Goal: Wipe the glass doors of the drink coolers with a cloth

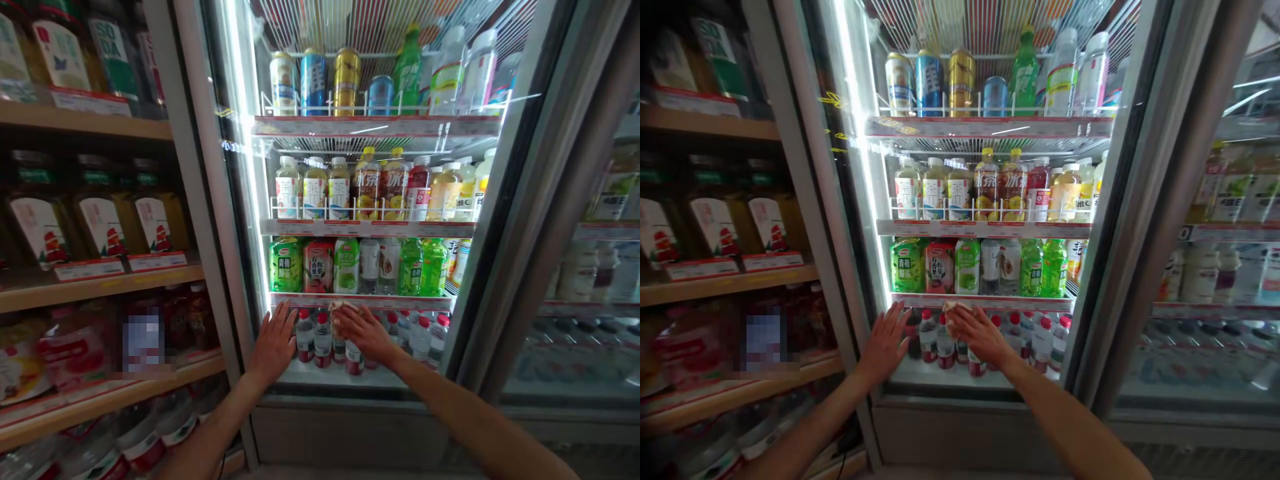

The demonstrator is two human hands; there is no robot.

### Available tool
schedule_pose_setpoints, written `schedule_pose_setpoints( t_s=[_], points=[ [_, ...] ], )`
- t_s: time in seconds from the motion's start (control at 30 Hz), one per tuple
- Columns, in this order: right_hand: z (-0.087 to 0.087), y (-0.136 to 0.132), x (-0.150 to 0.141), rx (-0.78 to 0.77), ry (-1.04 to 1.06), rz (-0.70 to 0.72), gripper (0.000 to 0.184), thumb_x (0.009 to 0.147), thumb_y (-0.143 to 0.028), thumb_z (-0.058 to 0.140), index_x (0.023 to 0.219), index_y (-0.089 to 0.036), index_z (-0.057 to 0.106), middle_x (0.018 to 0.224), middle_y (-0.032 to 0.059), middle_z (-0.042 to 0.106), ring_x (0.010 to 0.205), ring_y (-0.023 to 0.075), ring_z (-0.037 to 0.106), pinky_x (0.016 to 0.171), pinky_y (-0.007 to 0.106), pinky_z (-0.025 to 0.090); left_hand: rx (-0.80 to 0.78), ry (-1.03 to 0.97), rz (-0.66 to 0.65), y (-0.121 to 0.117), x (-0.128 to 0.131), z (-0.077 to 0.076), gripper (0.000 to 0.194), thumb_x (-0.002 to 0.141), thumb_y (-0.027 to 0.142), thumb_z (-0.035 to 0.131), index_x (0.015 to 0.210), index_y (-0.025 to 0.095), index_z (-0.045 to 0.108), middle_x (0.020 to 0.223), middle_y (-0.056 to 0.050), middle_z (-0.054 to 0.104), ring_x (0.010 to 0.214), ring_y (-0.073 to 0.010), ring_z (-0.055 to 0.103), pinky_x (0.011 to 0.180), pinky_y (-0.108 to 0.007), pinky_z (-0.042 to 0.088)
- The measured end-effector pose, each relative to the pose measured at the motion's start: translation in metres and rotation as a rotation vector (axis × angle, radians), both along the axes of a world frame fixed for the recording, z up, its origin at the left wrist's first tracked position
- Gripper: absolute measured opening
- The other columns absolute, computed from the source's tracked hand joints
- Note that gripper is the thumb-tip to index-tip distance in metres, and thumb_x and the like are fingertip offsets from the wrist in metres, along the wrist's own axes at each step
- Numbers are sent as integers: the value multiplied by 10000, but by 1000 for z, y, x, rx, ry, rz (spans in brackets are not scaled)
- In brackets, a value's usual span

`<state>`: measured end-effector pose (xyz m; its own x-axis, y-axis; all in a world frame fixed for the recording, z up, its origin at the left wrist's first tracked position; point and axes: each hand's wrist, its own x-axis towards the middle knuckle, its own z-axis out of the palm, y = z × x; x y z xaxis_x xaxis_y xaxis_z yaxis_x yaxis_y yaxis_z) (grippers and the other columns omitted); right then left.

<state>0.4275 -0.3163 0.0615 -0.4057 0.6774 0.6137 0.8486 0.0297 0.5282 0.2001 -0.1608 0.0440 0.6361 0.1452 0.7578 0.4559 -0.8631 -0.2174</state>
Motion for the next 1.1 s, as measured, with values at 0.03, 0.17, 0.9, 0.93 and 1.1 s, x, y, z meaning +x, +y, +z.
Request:
schedule_pose_setpoints(
  t_s=[0.03, 0.17, 0.9, 0.93, 1.1],
  points=[
    [-5, -9, 7, -27, -18, 7, 436, 850, -172, 469, 1274, -272, 484, 1386, 33, 455, 1336, 179, 321, 1112, 457, 232, 4, -1, -16, -4, 6, 3, 523, 819, 160, 439, 1336, 138, 368, 1437, -152, 345, 1359, -269, 267, 1071, -470, 316],
    [61, -30, 43, 257, 143, -153, 499, 847, -183, 457, 1337, -266, 413, 1428, 69, 390, 1368, 223, 252, 1118, 531, 141, 2, -39, -71, -17, 34, 19, 553, 821, 183, 462, 1356, 132, 335, 1451, -156, 315, 1384, -274, 193, 1086, -478, 292],
    [-30, -128, 123, 621, 338, -405, 567, 856, -230, 428, 1409, -229, 303, 1441, 165, 337, 1339, 322, 291, 984, 568, 348, 87, 9, -160, -72, 104, 6, 529, 800, 165, 453, 1326, 144, 396, 1456, -95, 330, 1402, -244, 124, 1118, -467, 226],
    [-52, -133, 124, 614, 365, -414, 584, 852, -250, 422, 1418, -251, 282, 1440, 160, 341, 1330, 331, 306, 976, 589, 346, 93, 35, -158, -70, 101, 2, 531, 801, 168, 448, 1329, 145, 393, 1462, -86, 322, 1403, -240, 122, 1120, -464, 223],
    [-10, -121, 139, 835, 541, -338, 554, 843, -447, 327, 1355, -257, 422, 1405, 166, 395, 1314, 358, 317, 1005, 602, 253, 10, 29, -70, -56, 81, 6, 557, 795, 199, 459, 1340, 128, 369, 1482, -104, 271, 1404, -247, 110, 1118, -469, 231]
  ],
)
